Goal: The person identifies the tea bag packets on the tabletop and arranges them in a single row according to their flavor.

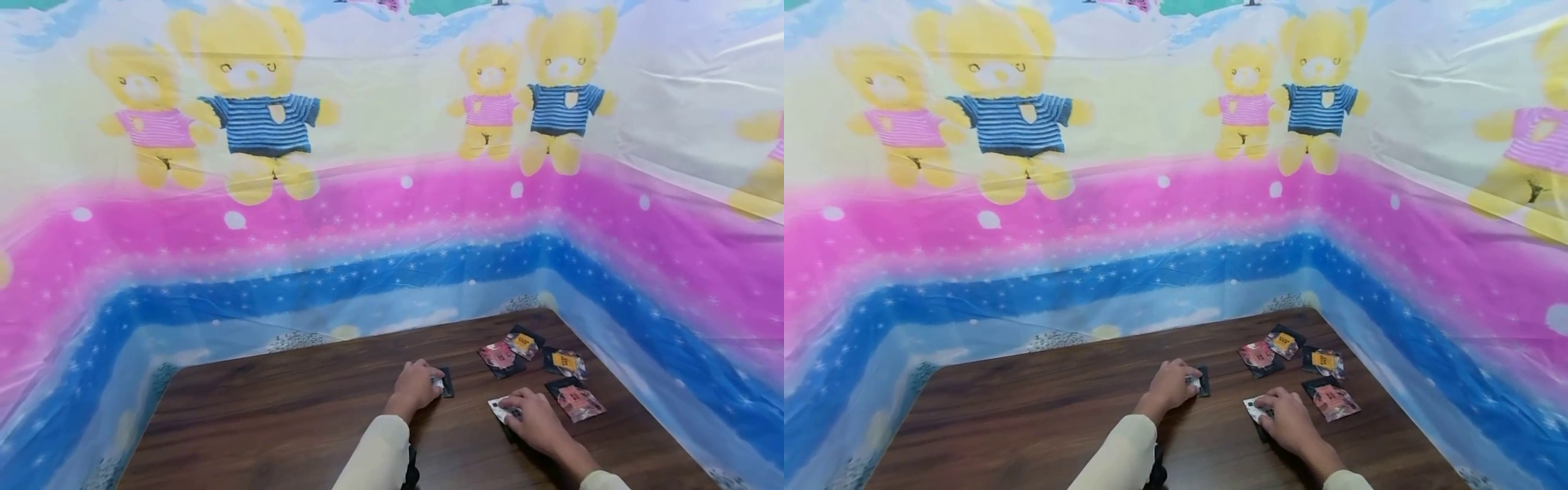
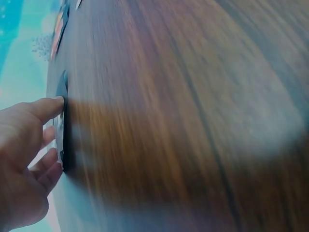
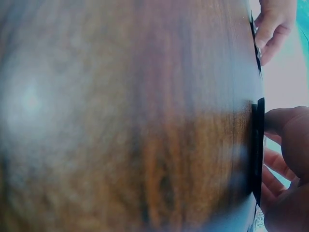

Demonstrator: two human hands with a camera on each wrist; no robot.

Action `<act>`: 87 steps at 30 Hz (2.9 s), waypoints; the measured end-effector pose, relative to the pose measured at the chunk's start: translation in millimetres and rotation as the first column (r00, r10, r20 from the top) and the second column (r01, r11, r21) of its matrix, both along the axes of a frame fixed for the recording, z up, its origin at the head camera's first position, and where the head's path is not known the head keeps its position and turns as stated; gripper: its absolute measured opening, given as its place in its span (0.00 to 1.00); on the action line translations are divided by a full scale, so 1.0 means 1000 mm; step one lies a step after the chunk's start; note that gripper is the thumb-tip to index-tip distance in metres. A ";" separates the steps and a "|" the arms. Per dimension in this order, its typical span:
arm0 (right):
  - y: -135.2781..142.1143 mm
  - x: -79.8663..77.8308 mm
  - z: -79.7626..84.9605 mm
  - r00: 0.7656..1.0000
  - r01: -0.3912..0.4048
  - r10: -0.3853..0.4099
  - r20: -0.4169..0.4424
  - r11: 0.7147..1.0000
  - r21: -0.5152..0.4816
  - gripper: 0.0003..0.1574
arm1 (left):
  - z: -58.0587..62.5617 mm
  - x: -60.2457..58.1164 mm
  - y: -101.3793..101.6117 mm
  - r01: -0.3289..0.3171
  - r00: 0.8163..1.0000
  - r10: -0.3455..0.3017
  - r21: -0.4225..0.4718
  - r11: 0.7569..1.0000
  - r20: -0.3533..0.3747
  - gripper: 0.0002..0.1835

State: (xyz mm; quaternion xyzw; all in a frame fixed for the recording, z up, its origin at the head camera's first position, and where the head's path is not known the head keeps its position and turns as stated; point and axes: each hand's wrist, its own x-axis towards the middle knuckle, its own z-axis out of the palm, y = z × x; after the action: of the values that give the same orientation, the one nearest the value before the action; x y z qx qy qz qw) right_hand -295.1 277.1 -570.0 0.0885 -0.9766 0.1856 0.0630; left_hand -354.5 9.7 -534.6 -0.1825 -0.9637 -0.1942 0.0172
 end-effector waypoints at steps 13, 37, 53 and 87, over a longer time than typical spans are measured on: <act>0.000 -0.001 -0.001 1.000 0.009 -0.009 0.008 1.000 0.014 0.15 | -0.008 0.002 -0.023 -0.040 0.999 0.039 0.059 0.997 0.024 0.15; 0.002 0.000 -0.002 0.999 -0.003 0.002 0.042 1.000 0.021 0.15 | 0.000 0.020 -0.083 -0.107 0.994 0.103 0.095 0.990 0.046 0.14; 0.002 0.000 0.000 0.999 -0.038 0.037 0.030 0.999 0.026 0.15 | 0.004 0.027 -0.123 -0.150 0.988 0.147 0.076 0.986 0.048 0.15; -0.003 -0.002 0.001 0.998 -0.012 0.011 0.070 1.000 0.026 0.15 | 0.004 0.038 -0.218 -0.266 0.962 0.263 0.029 0.964 0.075 0.16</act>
State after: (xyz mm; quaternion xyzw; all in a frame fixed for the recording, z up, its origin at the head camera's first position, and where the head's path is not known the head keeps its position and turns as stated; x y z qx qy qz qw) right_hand -297.4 274.6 -568.6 0.0884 -0.9800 0.1763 0.0268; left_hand -317.0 -208.3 -530.6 -0.0450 -0.9754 -0.2153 0.0127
